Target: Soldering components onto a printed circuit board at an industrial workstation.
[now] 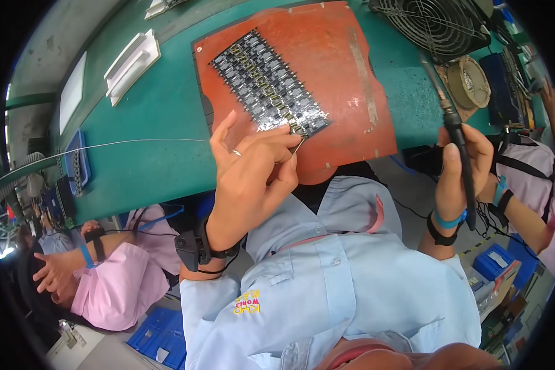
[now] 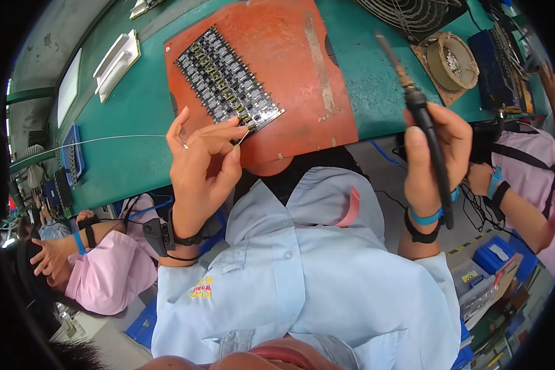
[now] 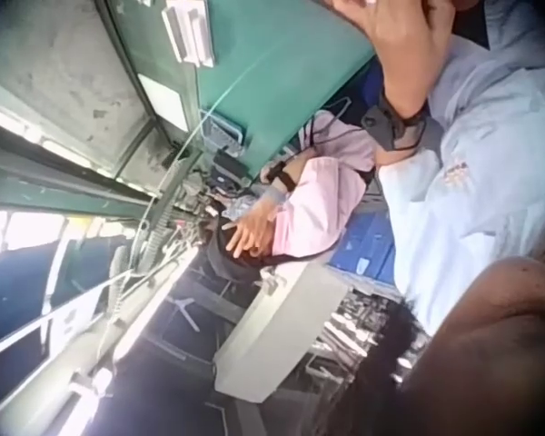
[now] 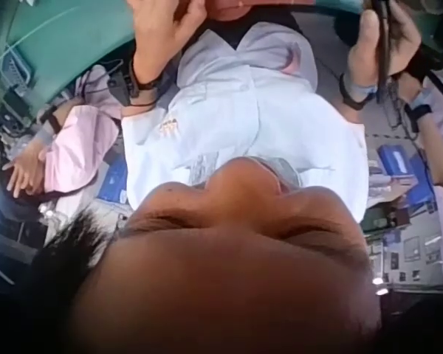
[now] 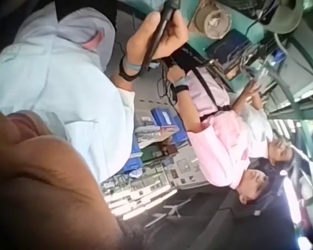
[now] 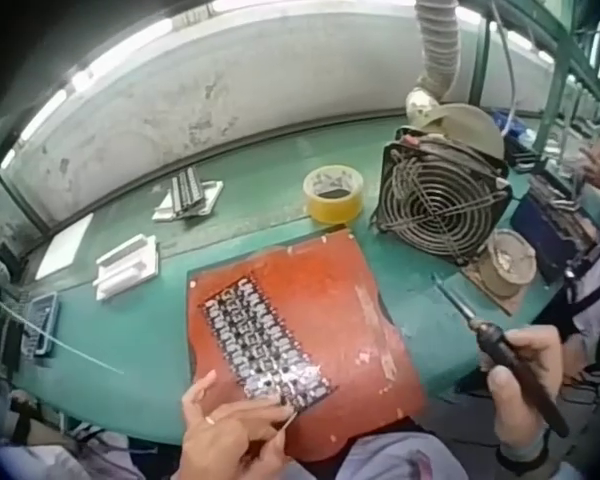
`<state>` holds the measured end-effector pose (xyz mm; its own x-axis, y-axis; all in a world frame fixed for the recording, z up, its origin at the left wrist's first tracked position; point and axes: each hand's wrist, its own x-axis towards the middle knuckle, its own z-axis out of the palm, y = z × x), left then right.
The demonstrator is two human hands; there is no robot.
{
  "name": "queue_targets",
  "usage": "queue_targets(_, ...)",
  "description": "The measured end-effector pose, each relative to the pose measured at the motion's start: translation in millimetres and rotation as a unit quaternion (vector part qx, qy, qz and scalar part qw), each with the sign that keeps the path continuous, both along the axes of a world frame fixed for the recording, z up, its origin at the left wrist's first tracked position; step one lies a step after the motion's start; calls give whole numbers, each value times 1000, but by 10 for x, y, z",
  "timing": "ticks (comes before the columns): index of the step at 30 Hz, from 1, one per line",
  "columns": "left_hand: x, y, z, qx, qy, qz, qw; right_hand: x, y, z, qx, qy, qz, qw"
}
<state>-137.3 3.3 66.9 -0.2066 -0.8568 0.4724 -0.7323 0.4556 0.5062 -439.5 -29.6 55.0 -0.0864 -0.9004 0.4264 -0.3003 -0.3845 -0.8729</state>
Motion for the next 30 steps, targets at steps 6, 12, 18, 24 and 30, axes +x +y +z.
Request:
queue_targets(6, 115, 75, -64, 18, 84, 43, 995, 564, -83, 133, 108, -104, 195, 969)
queue_targets(12, 126, 205, -128, 2, 40, 126, 991, 874, -166, 112, 143, -117, 262, 947)
queue_targets(18, 179, 242, -148, 22, 14, 145, 989, 917, -26, 85, 157, -117, 292, 936)
queue_targets(24, 245, 248, -198, 25, 117, 134, 984, 1015, 46, 66, 161, -148, 301, 928)
queue_targets(30, 218, 183, -177, 46, 123, 99, 986, 852, -43, 35, 115, -107, 302, 940)
